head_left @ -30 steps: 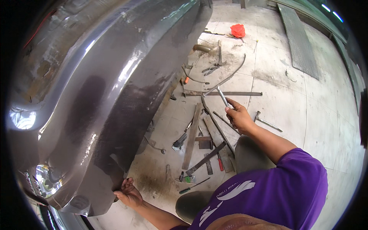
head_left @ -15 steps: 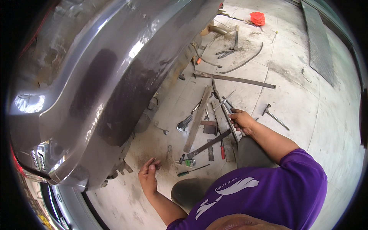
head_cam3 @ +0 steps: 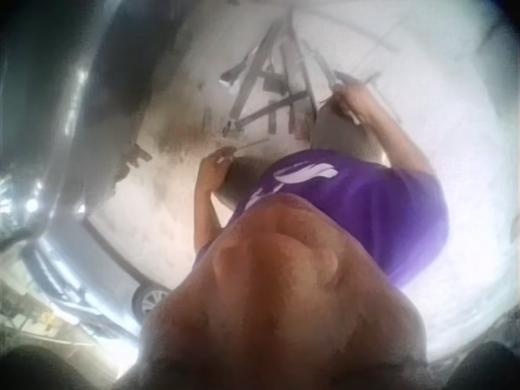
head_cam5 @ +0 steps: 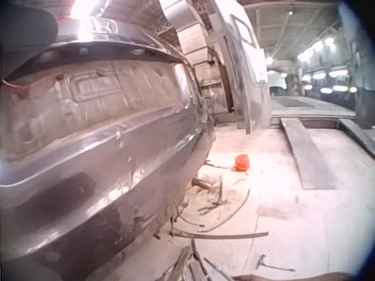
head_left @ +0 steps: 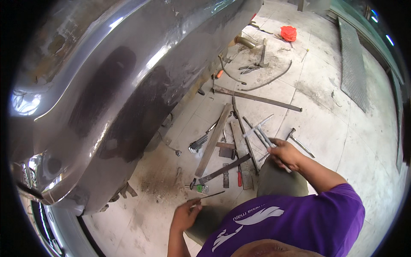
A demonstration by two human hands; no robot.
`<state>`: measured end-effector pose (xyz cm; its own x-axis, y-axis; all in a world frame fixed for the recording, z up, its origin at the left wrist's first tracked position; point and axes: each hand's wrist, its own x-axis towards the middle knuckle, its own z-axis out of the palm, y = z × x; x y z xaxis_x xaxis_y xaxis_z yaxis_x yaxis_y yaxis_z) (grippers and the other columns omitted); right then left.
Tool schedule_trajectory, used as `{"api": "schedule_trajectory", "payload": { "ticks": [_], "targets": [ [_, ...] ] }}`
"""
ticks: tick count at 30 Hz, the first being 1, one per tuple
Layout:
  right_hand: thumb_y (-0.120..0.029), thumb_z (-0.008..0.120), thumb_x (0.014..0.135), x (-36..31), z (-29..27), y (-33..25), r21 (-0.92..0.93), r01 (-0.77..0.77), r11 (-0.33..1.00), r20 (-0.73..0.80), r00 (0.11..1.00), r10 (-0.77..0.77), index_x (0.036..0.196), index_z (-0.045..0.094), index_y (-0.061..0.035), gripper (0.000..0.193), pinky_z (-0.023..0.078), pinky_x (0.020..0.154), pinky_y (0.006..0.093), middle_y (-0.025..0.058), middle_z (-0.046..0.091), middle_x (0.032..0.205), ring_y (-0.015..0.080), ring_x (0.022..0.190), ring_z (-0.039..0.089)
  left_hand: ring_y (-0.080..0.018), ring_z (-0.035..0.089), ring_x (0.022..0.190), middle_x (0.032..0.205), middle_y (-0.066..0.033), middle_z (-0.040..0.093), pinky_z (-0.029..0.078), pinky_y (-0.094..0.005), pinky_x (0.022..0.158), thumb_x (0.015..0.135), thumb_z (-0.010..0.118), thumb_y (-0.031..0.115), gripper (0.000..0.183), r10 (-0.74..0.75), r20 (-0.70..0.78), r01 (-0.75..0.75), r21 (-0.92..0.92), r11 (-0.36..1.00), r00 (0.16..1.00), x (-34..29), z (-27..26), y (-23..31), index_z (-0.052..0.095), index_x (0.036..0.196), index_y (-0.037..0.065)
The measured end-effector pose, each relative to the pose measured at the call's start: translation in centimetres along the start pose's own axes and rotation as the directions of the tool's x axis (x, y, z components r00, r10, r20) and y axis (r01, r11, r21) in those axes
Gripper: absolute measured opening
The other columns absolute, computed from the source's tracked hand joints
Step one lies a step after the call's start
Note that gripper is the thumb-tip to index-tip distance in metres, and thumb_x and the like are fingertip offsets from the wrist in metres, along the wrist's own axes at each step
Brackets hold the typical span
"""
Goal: The person uses a hammer and a metal rod to flatten dents on a car body panel, striking the surface repeatedly and wiping it by hand.
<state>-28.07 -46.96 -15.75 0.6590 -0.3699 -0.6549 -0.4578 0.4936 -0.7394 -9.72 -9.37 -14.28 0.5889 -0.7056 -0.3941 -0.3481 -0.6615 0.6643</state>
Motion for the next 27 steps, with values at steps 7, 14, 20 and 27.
{"api": "schedule_trajectory", "payload": {
  "ticks": [7, 14, 20, 27],
  "targets": [
    [-0.023, 0.06, 0.087, -4.4, -1.1, 2.7, -0.508, 0.074, 0.858, 0.02, 0.997, -0.074, 0.122, 0.056, -0.0077, 0.038, 0.046, 0.054, 0.0308, 0.0096, 0.06, 0.069, 0.0175, 0.059, 0.057, -0.0257, 0.065, 0.086, 0.095, -0.0094, 0.069, 0.049, -0.0402, 0.079, 0.077, 0.067, 0.03, 0.031, 0.305, -0.124, -0.234, 0.397, 0.887, 0.944, -0.9, 4.2, -3.3, 0.069, 0.098, 0.008],
    [-0.025, 0.062, 0.081, -7.6, 0.1, 1.4, -0.784, 0.072, 0.616, -0.091, 0.969, -0.229, 0.108, 0.062, -0.0086, 0.031, 0.05, 0.075, 0.0388, 0.0171, 0.066, 0.085, 0.0328, 0.083, 0.064, -0.028, 0.063, 0.088, 0.089, -0.0106, 0.068, 0.048, -0.0432, 0.08, 0.08, 0.061, 0.027, 0.022, 0.242, -0.033, -0.227, 0.237, 0.945, 0.97, -1.3, 3.0, -3.7, 0.069, 0.09, 0.009],
    [-0.029, 0.062, 0.08, -13.7, -0.3, -0.9, -0.756, -0.144, 0.639, -0.209, 0.978, -0.027, 0.101, 0.063, -0.01, 0.028, 0.051, 0.071, 0.0409, 0.0173, 0.065, 0.084, 0.0334, 0.079, 0.064, -0.0304, 0.063, 0.086, 0.088, -0.0128, 0.067, 0.048, -0.0441, 0.078, 0.081, 0.059, 0.027, 0.022, 0.381, 0.242, -0.438, 0.259, 0.861, 0.892, -3.5, 2.2, -0.7, 0.069, 0.087, 0.009],
    [-0.03, 0.063, 0.079, -18.7, -1.3, -2.4, -0.661, -0.379, 0.647, -0.278, 0.925, 0.258, 0.099, 0.063, -0.0096, 0.029, 0.053, 0.071, 0.041, 0.0179, 0.066, 0.082, 0.0322, 0.076, 0.066, -0.0364, 0.062, 0.084, 0.088, -0.0179, 0.065, 0.049, -0.0476, 0.074, 0.083, 0.053, 0.027, 0.026, 0.072, 0.513, -0.223, 0.237, 0.946, 0.855, -4.6, 3.0, 6.0, 0.067, 0.085, 0.006]
  ]
}}
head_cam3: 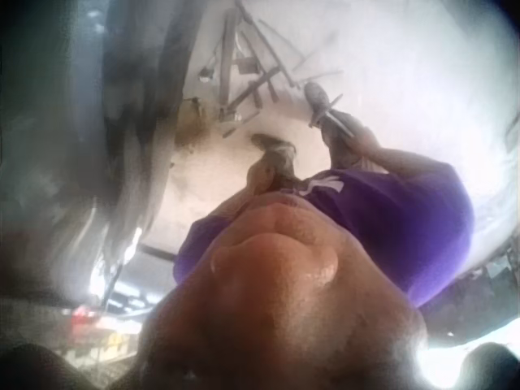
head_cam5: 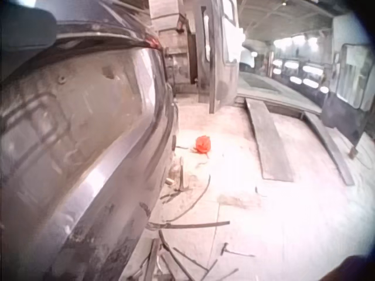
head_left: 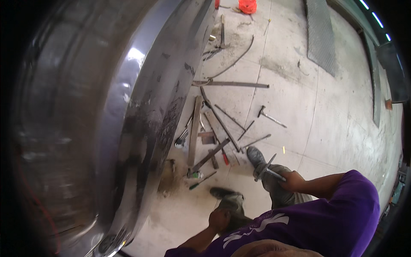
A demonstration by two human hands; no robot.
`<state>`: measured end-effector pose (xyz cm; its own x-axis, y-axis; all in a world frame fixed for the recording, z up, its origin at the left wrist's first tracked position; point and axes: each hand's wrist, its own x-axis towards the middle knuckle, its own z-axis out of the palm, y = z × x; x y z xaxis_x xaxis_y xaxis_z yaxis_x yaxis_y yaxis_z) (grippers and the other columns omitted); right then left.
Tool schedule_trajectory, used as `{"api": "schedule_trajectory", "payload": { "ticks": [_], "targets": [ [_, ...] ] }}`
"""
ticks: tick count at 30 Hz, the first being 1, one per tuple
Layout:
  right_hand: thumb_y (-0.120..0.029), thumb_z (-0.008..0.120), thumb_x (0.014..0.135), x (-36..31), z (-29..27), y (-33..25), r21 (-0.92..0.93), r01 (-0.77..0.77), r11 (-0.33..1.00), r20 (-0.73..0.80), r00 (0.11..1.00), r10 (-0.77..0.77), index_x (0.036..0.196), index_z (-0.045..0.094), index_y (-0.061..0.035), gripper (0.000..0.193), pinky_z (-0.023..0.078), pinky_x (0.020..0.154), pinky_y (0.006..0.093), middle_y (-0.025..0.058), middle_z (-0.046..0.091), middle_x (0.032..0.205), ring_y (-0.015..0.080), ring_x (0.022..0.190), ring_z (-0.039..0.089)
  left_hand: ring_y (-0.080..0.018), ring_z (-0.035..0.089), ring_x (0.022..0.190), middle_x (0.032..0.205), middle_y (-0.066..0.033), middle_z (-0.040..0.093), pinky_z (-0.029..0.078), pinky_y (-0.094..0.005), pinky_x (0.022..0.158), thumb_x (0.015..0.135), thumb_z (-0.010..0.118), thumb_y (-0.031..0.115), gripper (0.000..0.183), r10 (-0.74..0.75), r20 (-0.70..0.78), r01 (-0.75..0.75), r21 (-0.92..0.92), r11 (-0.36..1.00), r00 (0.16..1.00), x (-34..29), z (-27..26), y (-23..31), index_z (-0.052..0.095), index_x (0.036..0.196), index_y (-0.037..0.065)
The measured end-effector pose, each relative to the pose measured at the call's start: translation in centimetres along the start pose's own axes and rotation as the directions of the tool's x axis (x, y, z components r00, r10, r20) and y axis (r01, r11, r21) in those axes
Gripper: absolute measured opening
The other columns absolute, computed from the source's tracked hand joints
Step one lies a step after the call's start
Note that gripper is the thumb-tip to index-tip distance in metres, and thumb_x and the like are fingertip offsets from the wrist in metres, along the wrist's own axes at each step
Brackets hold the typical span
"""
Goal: The person uses a hammer and a metal rod to flatten dents on a car body panel, striking the surface repeatedly and wiping it by hand.
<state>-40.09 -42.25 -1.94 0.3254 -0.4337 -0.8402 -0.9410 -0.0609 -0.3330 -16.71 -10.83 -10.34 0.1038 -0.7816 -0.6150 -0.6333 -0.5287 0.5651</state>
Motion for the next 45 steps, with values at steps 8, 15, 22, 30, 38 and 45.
{"api": "schedule_trajectory", "payload": {
  "ticks": [8, 15, 22, 30, 38, 45],
  "targets": [
    [-0.027, 0.062, 0.082, -0.1, 3.0, 6.6, 0.31, -0.115, 0.944, 0.05, 0.993, 0.105, 0.093, 0.061, -0.0014, 0.027, 0.048, 0.049, 0.038, 0.0125, 0.06, 0.064, 0.0225, 0.051, 0.059, -0.0321, 0.035, 0.133, 0.136, -0.0162, 0.047, 0.02, -0.0501, 0.111, 0.088, 0.04, 0.018, 0.043, 0.229, 0.093, -0.241, 0.566, 0.789, 0.969, 10.2, -7.4, 13.1, 0.05, 0.126, -0.001],
    [-0.025, 0.062, 0.081, -4.3, -1.0, 9.4, 0.636, -0.369, 0.677, 0.103, 0.911, 0.4, 0.092, 0.062, -0.002, 0.025, 0.041, 0.04, 0.0346, 0.0084, 0.057, 0.06, 0.0185, 0.046, 0.053, -0.028, 0.025, 0.139, 0.146, -0.0165, 0.033, 0.017, -0.0475, 0.113, 0.09, 0.037, 0.02, 0.055, 0.527, -0.115, 0.089, 0.993, 0.074, 0.842, 24.0, -36.8, 31.7, 0.033, 0.139, -0.005],
    [-0.025, 0.059, 0.081, -9.2, -3.8, 17.8, 0.75, -0.465, 0.47, 0.171, 0.823, 0.541, 0.091, 0.062, -0.003, 0.024, 0.041, 0.038, 0.0364, 0.0067, 0.051, 0.056, 0.0183, 0.041, 0.048, -0.025, 0.001, 0.144, 0.155, -0.0106, 0.009, -0.002, -0.0445, 0.115, 0.096, 0.033, 0.042, 0.067, 0.241, -0.193, 0.271, 0.896, -0.353, 0.951, 35.5, -45.8, 31.3, 0.014, 0.148, 0.004],
    [-0.022, 0.058, 0.083, -12.8, -2.6, 23.2, 0.819, -0.542, 0.187, 0.302, 0.686, 0.662, 0.084, 0.057, -0.0049, 0.018, 0.035, 0.034, 0.0332, 0.0034, 0.045, 0.051, 0.0149, 0.038, 0.042, -0.0274, -0.001, 0.144, 0.156, -0.0113, 0.005, -0.004, -0.045, 0.115, 0.091, 0.039, 0.056, 0.083, 0.054, -0.093, 0.107, 0.877, -0.469, 0.994, 33.5, -43.9, 32.0, 0.011, 0.148, 0.003],
    [-0.023, 0.058, 0.084, -13.1, -2.1, 23.0, 0.881, -0.451, 0.146, 0.286, 0.752, 0.593, 0.083, 0.056, -0.0062, 0.017, 0.035, 0.034, 0.0319, 0.0021, 0.045, 0.053, 0.0138, 0.039, 0.041, -0.0289, 0.0, 0.144, 0.156, -0.0118, 0.006, -0.005, -0.0449, 0.115, 0.089, 0.039, 0.059, 0.085, -0.065, 0.024, -0.055, 0.845, -0.531, 0.998, 27.6, -40.5, 26.4, 0.013, 0.147, 0.002],
    [-0.022, 0.053, 0.087, -13.7, 2.7, 23.0, 0.882, -0.459, 0.108, 0.318, 0.748, 0.583, 0.092, 0.058, -0.0081, 0.016, 0.033, 0.034, 0.0307, 0.0018, 0.045, 0.055, 0.0128, 0.039, 0.039, -0.0244, 0.005, 0.144, 0.156, -0.008, 0.011, -0.001, -0.0408, 0.116, 0.092, 0.039, 0.049, 0.076, 0.042, 0.037, -0.022, 0.945, -0.326, 0.998, 28.6, -42.1, 28.7, 0.015, 0.147, 0.003]
  ]
}}
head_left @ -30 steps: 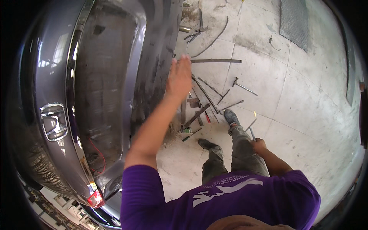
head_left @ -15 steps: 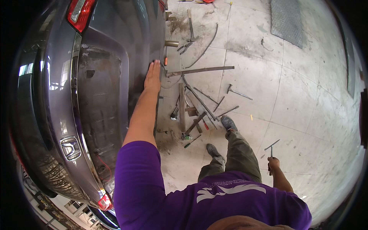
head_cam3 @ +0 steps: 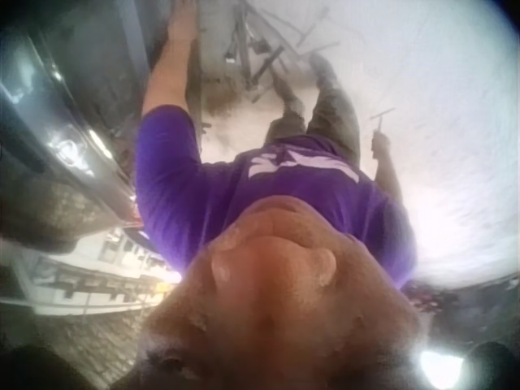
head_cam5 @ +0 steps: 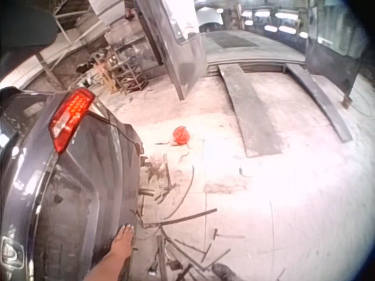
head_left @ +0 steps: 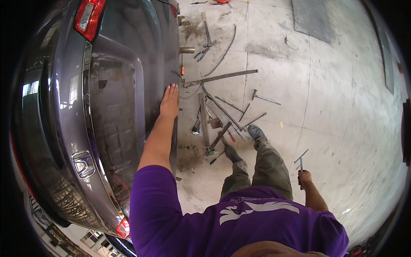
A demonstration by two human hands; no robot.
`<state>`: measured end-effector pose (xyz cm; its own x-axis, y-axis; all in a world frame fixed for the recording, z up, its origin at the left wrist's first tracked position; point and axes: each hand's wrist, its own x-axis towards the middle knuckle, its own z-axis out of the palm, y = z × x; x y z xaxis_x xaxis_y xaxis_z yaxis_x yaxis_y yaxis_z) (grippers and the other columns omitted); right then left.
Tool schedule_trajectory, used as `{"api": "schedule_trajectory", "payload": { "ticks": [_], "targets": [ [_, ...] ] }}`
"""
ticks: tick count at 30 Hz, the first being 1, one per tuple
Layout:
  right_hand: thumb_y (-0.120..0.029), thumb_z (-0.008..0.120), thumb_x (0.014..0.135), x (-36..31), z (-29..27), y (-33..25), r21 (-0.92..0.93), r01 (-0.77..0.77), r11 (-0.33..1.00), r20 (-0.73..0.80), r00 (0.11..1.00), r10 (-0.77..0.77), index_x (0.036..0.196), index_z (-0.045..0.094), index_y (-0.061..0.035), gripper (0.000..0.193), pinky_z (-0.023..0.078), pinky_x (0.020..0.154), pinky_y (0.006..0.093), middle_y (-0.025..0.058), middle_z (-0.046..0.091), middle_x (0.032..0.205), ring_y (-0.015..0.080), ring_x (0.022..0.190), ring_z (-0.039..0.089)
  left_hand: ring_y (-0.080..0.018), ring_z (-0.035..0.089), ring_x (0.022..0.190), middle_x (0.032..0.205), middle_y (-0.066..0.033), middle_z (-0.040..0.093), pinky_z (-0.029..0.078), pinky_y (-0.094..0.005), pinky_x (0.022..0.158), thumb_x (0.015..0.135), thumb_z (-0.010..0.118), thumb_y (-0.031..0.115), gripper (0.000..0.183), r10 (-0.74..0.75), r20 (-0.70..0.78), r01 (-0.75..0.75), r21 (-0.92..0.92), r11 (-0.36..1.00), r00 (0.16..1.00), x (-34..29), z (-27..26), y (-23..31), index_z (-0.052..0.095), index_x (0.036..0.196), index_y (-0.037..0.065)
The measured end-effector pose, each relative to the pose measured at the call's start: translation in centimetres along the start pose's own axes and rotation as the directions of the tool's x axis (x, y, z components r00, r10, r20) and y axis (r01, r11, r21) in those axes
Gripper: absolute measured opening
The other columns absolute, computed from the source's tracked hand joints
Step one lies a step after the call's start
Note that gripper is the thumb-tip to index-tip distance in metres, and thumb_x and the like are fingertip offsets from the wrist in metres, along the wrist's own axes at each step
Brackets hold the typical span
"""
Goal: The person uses a hammer and a metal rod to flatten dents on a car body panel, striking the surface repeatedly and wiping it by hand.
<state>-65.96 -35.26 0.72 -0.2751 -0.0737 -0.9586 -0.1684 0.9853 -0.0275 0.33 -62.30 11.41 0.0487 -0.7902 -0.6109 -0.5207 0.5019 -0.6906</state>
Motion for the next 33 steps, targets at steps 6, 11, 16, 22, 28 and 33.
{"api": "schedule_trajectory", "payload": {
  "ticks": [6, 11, 16, 22, 28, 33],
  "targets": [
    [-0.022, 0.05, 0.086, -2.8, 2.7, -0.7, -0.166, 0.154, 0.974, 0.022, 0.988, -0.152, 0.1, 0.057, -0.0025, 0.025, 0.037, 0.035, 0.0337, 0.0059, 0.051, 0.06, 0.0173, 0.039, 0.045, -0.0246, 0.007, 0.143, 0.155, -0.0076, 0.015, 0.002, -0.0418, 0.116, 0.093, 0.04, 0.045, 0.071, -0.134, -0.109, 0.134, -0.009, 0.991, 0.985, -2.4, -0.3, 0.1, 0.019, 0.147, 0.003],
    [-0.018, 0.052, 0.082, -2.8, 9.1, -2.5, -0.074, 0.434, 0.898, 0.052, 0.901, -0.431, 0.105, 0.058, 0.0, 0.029, 0.04, 0.039, 0.0348, 0.0098, 0.057, 0.065, 0.0194, 0.045, 0.051, -0.03, 0.014, 0.142, 0.15, -0.0101, 0.027, 0.008, -0.0465, 0.115, 0.088, 0.05, 0.044, 0.068, -0.256, -0.066, 0.176, -0.563, 0.807, 0.964, -13.0, -1.6, 4.1, 0.034, 0.142, 0.006],
    [-0.018, 0.052, 0.086, -7.8, 19.3, -7.3, -0.095, 0.645, 0.758, 0.026, 0.763, -0.646, 0.114, 0.059, -0.0009, 0.033, 0.039, 0.044, 0.0328, 0.0062, 0.055, 0.066, 0.0149, 0.048, 0.049, -0.0405, 0.02, 0.138, 0.145, -0.0122, 0.036, 0.014, -0.0578, 0.109, 0.084, 0.059, 0.038, 0.056, -0.46, -0.263, 0.143, -0.723, 0.676, 0.848, -32.8, -10.5, 0.3, 0.049, 0.132, 0.011],
    [-0.019, 0.049, 0.088, -14.2, 31.0, -15.4, 0.332, 0.641, 0.692, 0.281, 0.633, -0.721, 0.132, 0.049, -0.0088, 0.045, 0.044, 0.049, 0.0306, 0.0076, 0.059, 0.07, 0.0159, 0.054, 0.053, -0.0466, 0.025, 0.134, 0.144, -0.0127, 0.038, 0.021, -0.0586, 0.107, 0.089, 0.053, 0.041, 0.054, -0.619, -0.363, 0.557, -0.27, 0.785, 0.696, -49.8, -7.7, -7.7, 0.049, 0.133, 0.012],
    [-0.015, 0.049, 0.092, -21.4, 41.2, -24.3, 0.634, 0.599, 0.489, 0.147, 0.527, -0.837, 0.135, 0.046, -0.0124, 0.044, 0.036, 0.041, 0.0258, 0.0014, 0.051, 0.066, 0.0091, 0.048, 0.043, -0.0499, 0.024, 0.133, 0.147, -0.0238, 0.026, 0.024, -0.0622, 0.104, 0.091, 0.044, 0.052, 0.066, -0.479, -0.316, 0.423, -0.231, 0.876, 0.819, -54.7, 0.3, -9.8, 0.034, 0.143, 0.014],
    [-0.013, 0.048, 0.092, -23.2, 48.0, -30.2, 0.781, 0.578, 0.238, -0.15, 0.543, -0.826, 0.135, 0.046, -0.0101, 0.043, 0.037, 0.047, 0.0265, 0.0037, 0.052, 0.072, 0.0107, 0.055, 0.045, -0.0506, 0.025, 0.132, 0.147, -0.0276, 0.02, 0.027, -0.063, 0.103, 0.089, 0.048, 0.054, 0.071, -0.479, -0.427, 0.39, -0.282, 0.876, 0.767, -53.4, 2.0, -9.6, 0.03, 0.145, 0.014]
  ]
}}
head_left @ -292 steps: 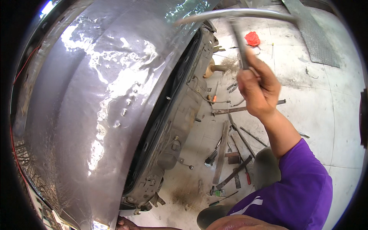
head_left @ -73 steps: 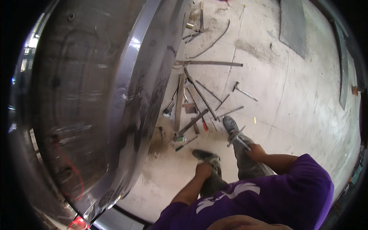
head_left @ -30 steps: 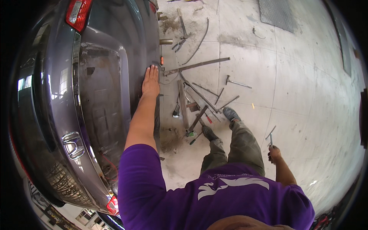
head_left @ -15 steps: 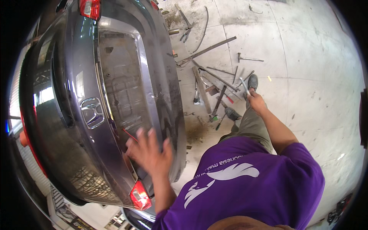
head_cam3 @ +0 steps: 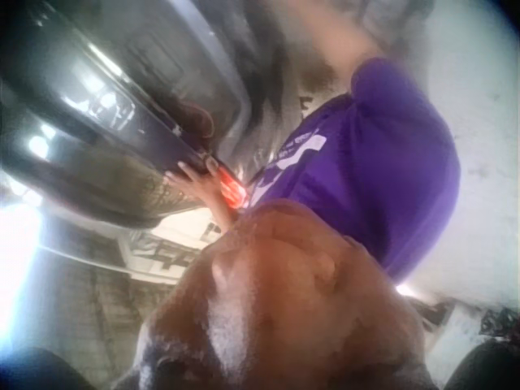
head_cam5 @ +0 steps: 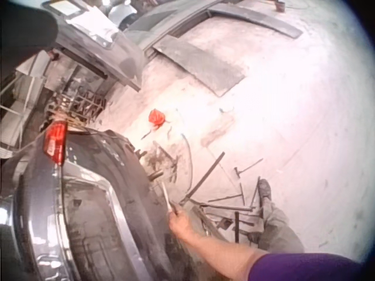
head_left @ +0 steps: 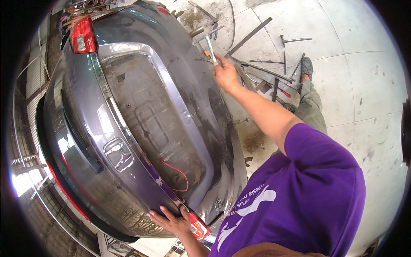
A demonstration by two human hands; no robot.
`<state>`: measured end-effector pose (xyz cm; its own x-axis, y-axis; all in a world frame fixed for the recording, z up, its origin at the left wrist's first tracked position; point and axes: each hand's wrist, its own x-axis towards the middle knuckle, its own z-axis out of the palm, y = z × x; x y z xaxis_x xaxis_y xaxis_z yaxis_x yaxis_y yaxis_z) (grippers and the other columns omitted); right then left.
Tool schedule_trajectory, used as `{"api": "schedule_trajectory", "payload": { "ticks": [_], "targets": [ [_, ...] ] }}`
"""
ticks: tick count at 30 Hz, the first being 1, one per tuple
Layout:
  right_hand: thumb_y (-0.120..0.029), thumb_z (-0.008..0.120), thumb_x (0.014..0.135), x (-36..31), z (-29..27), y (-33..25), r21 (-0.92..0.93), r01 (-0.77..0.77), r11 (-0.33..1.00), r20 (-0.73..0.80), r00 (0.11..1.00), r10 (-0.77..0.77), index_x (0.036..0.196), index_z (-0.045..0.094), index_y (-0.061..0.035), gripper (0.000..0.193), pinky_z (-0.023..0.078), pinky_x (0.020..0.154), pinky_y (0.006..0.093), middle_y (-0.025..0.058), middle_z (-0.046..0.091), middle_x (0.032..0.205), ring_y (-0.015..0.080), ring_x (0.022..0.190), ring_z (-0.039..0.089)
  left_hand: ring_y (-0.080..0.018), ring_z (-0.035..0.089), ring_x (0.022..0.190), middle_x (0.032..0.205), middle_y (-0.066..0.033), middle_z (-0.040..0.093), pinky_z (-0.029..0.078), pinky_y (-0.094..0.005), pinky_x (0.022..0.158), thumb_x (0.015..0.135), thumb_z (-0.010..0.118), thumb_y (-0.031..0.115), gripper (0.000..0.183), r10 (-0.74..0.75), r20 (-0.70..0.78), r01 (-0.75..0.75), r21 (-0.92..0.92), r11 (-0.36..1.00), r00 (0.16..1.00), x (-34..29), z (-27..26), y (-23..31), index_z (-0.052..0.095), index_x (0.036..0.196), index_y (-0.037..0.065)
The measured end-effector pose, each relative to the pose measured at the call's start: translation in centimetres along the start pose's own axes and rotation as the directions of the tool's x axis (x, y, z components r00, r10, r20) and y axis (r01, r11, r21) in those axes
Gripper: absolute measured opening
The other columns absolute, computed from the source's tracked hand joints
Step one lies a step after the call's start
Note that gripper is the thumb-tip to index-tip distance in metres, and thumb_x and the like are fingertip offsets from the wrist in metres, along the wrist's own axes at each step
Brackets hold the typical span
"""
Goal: The person uses a hammer and a metal rod to flatten dents on a car body panel, striking the surface repeatedly and wiping it by hand.
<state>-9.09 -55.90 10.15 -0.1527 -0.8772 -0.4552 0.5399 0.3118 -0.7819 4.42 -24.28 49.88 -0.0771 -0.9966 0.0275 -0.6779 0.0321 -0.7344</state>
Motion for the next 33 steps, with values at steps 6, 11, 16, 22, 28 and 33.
{"api": "schedule_trajectory", "payload": {
  "ticks": [6, 11, 16, 22, 28, 33],
  "targets": [
    [-0.009, 0.048, 0.09, 2.2, 4.9, 4.2, -0.069, -0.064, 0.996, -0.126, 0.991, 0.055, 0.13, 0.051, -0.0053, 0.04, 0.042, 0.095, 0.034, 0.0229, 0.06, 0.116, 0.0311, 0.11, 0.058, -0.0498, 0.025, 0.133, 0.148, -0.0275, 0.019, 0.027, -0.062, 0.103, 0.088, 0.047, 0.056, 0.075, 0.027, -0.003, -0.027, -0.016, 0.999, 1.0, 0.0, 1.1, -1.0, 0.028, 0.146, 0.013],
    [-0.007, 0.048, 0.091, 2.0, 5.1, 4.5, -0.232, 0.135, 0.963, -0.16, 0.971, -0.175, 0.131, 0.047, -0.0001, 0.041, 0.046, 0.067, 0.0267, 0.0095, 0.063, 0.092, 0.011, 0.072, 0.054, -0.0497, 0.024, 0.133, 0.15, -0.0228, 0.017, 0.028, -0.0627, 0.103, 0.088, 0.047, 0.057, 0.074, -0.017, 0.016, 0.018, -0.025, 1.0, 1.0, -0.2, 1.5, -0.9, 0.028, 0.146, 0.015],
    [-0.008, 0.048, 0.091, 2.4, 3.9, 4.6, -0.155, 0.009, 0.988, -0.123, 0.992, -0.029, 0.129, 0.049, -0.0015, 0.039, 0.045, 0.085, 0.0296, 0.0182, 0.062, 0.112, 0.0192, 0.098, 0.059, -0.0492, 0.024, 0.134, 0.148, -0.0273, 0.018, 0.027, -0.0626, 0.103, 0.086, 0.05, 0.057, 0.076, -0.002, 0.017, 0.003, -0.014, 1.0, 1.0, -0.5, 1.8, -1.3, 0.03, 0.145, 0.012],
    [-0.007, 0.047, 0.09, 1.9, 3.2, 5.1, -0.286, -0.107, 0.952, -0.095, 0.992, 0.083, 0.131, 0.047, -0.0046, 0.04, 0.046, 0.085, 0.0325, 0.0194, 0.061, 0.114, 0.0257, 0.095, 0.061, -0.0499, 0.027, 0.132, 0.148, -0.0276, 0.021, 0.028, -0.0616, 0.103, 0.085, 0.052, 0.057, 0.076, -0.019, -0.015, 0.019, -0.025, 1.0, 1.0, -0.6, 2.5, -1.5, 0.032, 0.144, 0.013],
    [-0.007, 0.047, 0.091, 1.5, 4.2, 5.2, -0.135, 0.011, 0.991, -0.143, 0.989, -0.03, 0.131, 0.048, -0.0049, 0.039, 0.043, 0.053, 0.0263, 0.0063, 0.058, 0.077, 0.0101, 0.058, 0.05, -0.0503, 0.026, 0.132, 0.147, -0.0298, 0.019, 0.029, -0.0614, 0.102, 0.085, 0.052, 0.058, 0.078, -0.027, 0.001, 0.027, -0.032, 0.999, 1.0, -0.8, 2.8, -1.5, 0.031, 0.145, 0.013],
    [-0.009, 0.047, 0.09, 3.9, 4.7, 4.0, -0.142, 0.014, 0.99, -0.087, 0.996, -0.027, 0.13, 0.05, -0.0053, 0.04, 0.046, 0.071, 0.032, 0.0155, 0.062, 0.097, 0.0209, 0.079, 0.058, -0.0506, 0.024, 0.133, 0.147, -0.0312, 0.018, 0.03, -0.0604, 0.102, 0.085, 0.051, 0.057, 0.078, -0.037, 0.016, 0.037, -0.02, 0.999, 0.999, -0.8, 2.4, -1.1, 0.029, 0.145, 0.013]
  ]
}}
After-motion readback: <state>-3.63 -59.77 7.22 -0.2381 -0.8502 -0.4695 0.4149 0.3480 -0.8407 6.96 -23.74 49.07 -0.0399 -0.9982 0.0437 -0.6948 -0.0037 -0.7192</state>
